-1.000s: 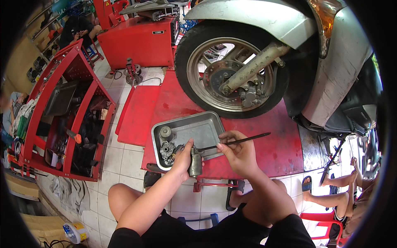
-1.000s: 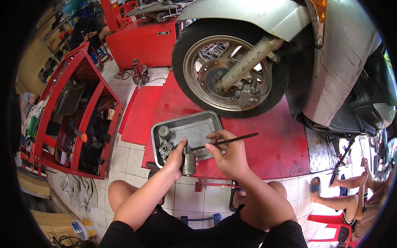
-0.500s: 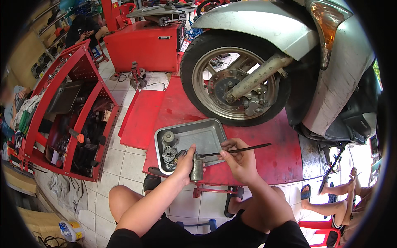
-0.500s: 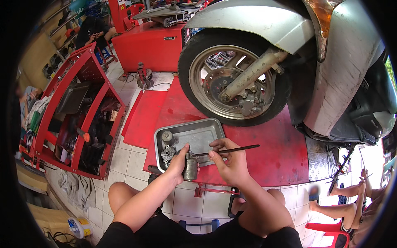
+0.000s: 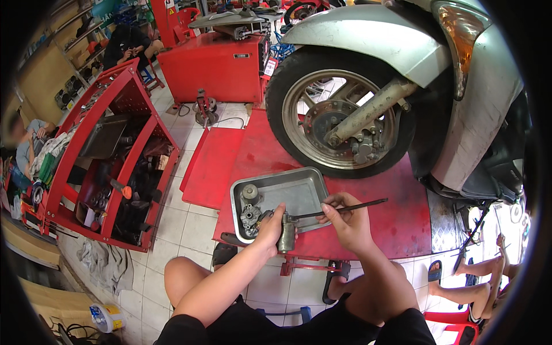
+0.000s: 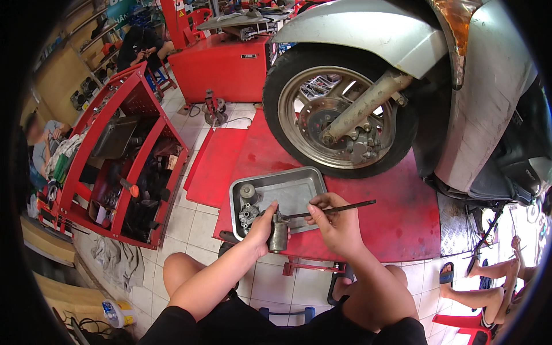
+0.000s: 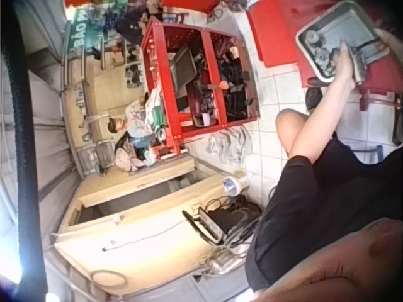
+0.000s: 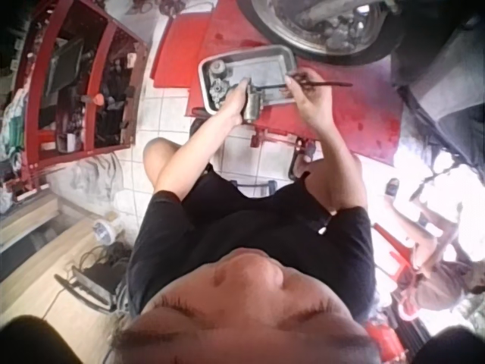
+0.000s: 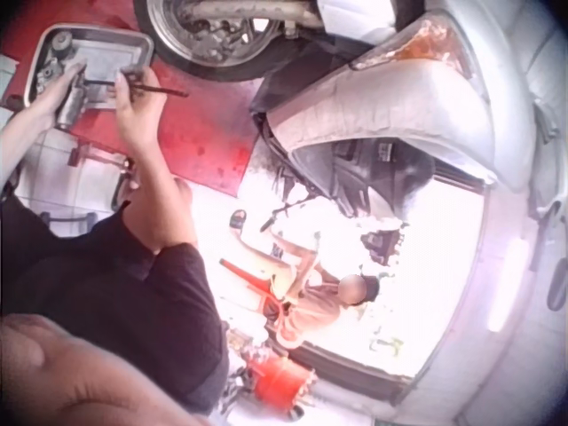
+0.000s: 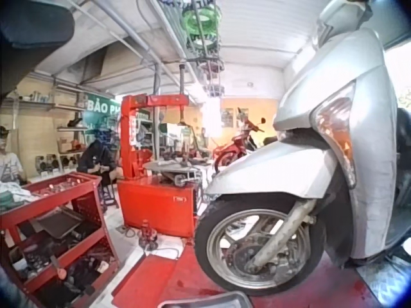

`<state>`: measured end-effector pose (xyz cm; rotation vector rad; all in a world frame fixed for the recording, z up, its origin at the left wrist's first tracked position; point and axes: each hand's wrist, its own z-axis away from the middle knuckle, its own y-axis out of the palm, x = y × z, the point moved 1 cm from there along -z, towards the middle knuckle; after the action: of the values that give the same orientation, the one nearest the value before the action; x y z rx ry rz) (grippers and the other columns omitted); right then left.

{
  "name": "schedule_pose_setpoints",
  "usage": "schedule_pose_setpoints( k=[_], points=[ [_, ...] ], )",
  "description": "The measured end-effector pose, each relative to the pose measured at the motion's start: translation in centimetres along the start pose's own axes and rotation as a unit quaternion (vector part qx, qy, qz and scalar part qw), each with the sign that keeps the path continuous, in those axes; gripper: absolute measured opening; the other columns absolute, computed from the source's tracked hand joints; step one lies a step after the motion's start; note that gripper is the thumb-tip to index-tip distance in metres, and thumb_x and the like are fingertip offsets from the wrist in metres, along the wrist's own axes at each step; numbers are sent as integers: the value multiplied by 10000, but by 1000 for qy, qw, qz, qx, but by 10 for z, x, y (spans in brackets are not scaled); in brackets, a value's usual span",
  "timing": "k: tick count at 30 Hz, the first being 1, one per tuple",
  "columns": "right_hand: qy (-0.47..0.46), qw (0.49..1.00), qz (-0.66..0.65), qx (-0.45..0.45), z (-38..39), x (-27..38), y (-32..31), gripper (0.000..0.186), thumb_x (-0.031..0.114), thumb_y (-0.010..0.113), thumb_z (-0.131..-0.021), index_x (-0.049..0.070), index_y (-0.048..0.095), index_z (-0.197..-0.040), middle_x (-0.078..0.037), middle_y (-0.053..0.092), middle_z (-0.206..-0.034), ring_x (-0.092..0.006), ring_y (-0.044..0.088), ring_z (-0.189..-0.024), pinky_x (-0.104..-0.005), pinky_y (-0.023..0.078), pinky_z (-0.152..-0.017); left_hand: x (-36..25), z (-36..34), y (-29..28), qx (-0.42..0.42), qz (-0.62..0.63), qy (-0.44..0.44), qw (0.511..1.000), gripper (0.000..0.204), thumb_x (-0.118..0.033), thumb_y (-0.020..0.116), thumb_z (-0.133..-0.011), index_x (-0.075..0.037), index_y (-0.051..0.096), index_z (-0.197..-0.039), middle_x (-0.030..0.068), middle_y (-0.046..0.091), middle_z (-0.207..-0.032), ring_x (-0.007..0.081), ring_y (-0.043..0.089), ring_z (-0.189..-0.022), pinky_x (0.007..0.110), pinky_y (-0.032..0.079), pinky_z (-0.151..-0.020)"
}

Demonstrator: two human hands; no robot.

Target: The person disassembles a scooter brake caliper, removes the piston and internal components, and places them in a metal tray. They then use a screwdriver to clean the inside of the caliper body and reassemble the parts.

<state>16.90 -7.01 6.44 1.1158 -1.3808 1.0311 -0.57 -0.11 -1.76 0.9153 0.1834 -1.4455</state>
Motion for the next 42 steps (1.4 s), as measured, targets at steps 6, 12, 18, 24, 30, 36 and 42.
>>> schedule_pose_setpoints(
  k=[6, 12, 18, 24, 30, 36, 42],
  points=[
    [-56, 998, -22, 23, 4, -3, -2, 174, -15, 649, -910, -51, 576, -1064, -107, 658, -947, -161, 698, -847, -285, 574, -772, 0, 0, 0, -9, 0, -3, 1000, 561, -569, 512, -967, -15, 568, -900, 136, 638, -708, 255, 642, -586, 377, 548, -550],
    [21, 987, 151, 54, 5, 14, -2, 138, -13, 680, -892, -57, 604, -999, -112, 660, -961, -145, 668, -957, -261, 547, -791, -1, 0, 1, -22, -23, 26, 999, 564, -562, 513, -970, -6, 579, -905, 132, 635, -704, 245, 638, -571, 366, 540, -525],
    [-51, 995, 77, 36, 3, -2, -4, 165, 31, 719, -875, -53, 625, -982, -88, 688, -870, -138, 687, -858, -270, 556, -749, -1, -1, 2, -31, -20, 44, 998, 558, -558, 530, -965, -6, 577, -898, 130, 630, -698, 242, 629, -553, 361, 530, -509],
    [12, 996, 74, 48, 4, 2, -3, 175, 85, 668, -936, -74, 628, -995, -84, 677, -772, -142, 674, -742, -269, 555, -686, -1, -2, -2, -24, -33, 88, 995, 543, -532, 555, -966, 4, 583, -883, 120, 633, -695, 212, 620, -546, 337, 513, -502],
    [42, 997, 56, 14, 2, 3, 3, 187, 110, 678, -936, -73, 660, -970, -66, 665, -733, -97, 649, -680, -230, 541, -621, -3, -3, 1, -28, -32, 116, 992, 539, -500, 579, -967, 34, 610, -902, 106, 655, -729, 168, 613, -550, 303, 501, -500],
    [22, 999, 32, 19, 1, -6, -1, 132, 34, 696, -896, -67, 658, -971, -56, 669, -791, -90, 650, -710, -219, 546, -642, -6, -2, 1, -33, -36, 122, 991, 540, -495, 594, -958, 41, 607, -893, 107, 649, -730, 171, 614, -551, 305, 503, -500],
    [13, 999, 45, 9, 5, -18, -19, 142, 33, 723, -872, -65, 659, -953, -60, 680, -804, -82, 648, -721, -217, 538, -646, -4, -10, 13, -29, -59, 113, 991, 543, -495, 601, -954, 43, 608, -882, 106, 637, -719, 176, 610, -551, 309, 498, -499]
  ],
)
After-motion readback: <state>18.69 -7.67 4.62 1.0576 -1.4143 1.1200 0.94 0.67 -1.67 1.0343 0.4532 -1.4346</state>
